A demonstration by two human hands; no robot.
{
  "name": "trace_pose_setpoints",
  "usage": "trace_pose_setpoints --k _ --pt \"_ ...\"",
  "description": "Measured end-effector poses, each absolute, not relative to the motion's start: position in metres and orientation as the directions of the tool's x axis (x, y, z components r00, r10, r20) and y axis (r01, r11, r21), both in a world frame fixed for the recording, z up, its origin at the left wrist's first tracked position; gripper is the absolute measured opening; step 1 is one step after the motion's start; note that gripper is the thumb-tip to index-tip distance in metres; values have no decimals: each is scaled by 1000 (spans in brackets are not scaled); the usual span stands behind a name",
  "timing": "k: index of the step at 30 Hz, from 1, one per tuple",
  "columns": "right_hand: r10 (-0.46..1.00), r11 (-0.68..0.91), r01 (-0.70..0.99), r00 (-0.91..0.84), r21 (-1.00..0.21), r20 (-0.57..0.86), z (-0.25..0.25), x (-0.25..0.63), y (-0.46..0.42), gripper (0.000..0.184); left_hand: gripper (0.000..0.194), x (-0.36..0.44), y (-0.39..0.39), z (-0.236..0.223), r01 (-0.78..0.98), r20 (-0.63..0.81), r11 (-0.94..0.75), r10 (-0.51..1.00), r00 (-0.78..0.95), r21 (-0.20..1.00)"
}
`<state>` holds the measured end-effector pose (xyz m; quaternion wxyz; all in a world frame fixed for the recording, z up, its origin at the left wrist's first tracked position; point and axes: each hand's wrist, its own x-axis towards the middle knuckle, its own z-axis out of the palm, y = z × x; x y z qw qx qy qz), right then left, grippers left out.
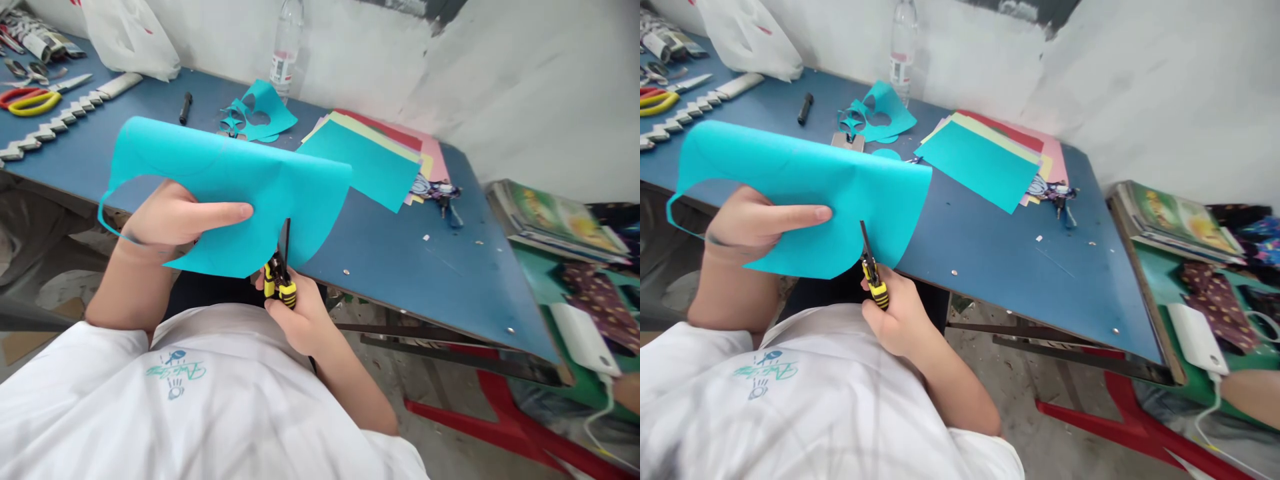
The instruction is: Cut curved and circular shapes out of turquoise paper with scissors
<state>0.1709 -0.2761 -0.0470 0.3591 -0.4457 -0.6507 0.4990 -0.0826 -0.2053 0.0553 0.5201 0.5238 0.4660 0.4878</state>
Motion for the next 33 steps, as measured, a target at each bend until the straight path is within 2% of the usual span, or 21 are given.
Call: trace_pose_setpoints --k 3,7,13,19,24,29,33 --pt "938 124 218 -345 -968 43 -46 172 -276 24 48 -79 -209 62 9 34 -36 987 157 999" --pt "937 144 199 -341 -969 69 -44 172 -278 24 43 -81 -213 59 16 93 -96 988 127 995" --pt "936 171 199 -337 -965 97 -45 172 -278 26 55 -83 -213 54 9 136 -140 977 165 990" --pt "934 202 197 -333 -959 128 -50 171 -276 26 57 -86 -211 52 -4 93 -94 973 210 996" --pt "935 227 194 -318 -954 158 -53 169 -275 26 78 -89 -207 50 69 114 -135 962 247 988" --pt "935 236 189 -312 -953 169 -52 169 -277 25 75 -91 -206 52 99 108 -136 963 248 986" --pt "938 224 189 -308 -956 159 -50 169 -278 24 80 -90 -206 56 137 100 -134 968 231 981"
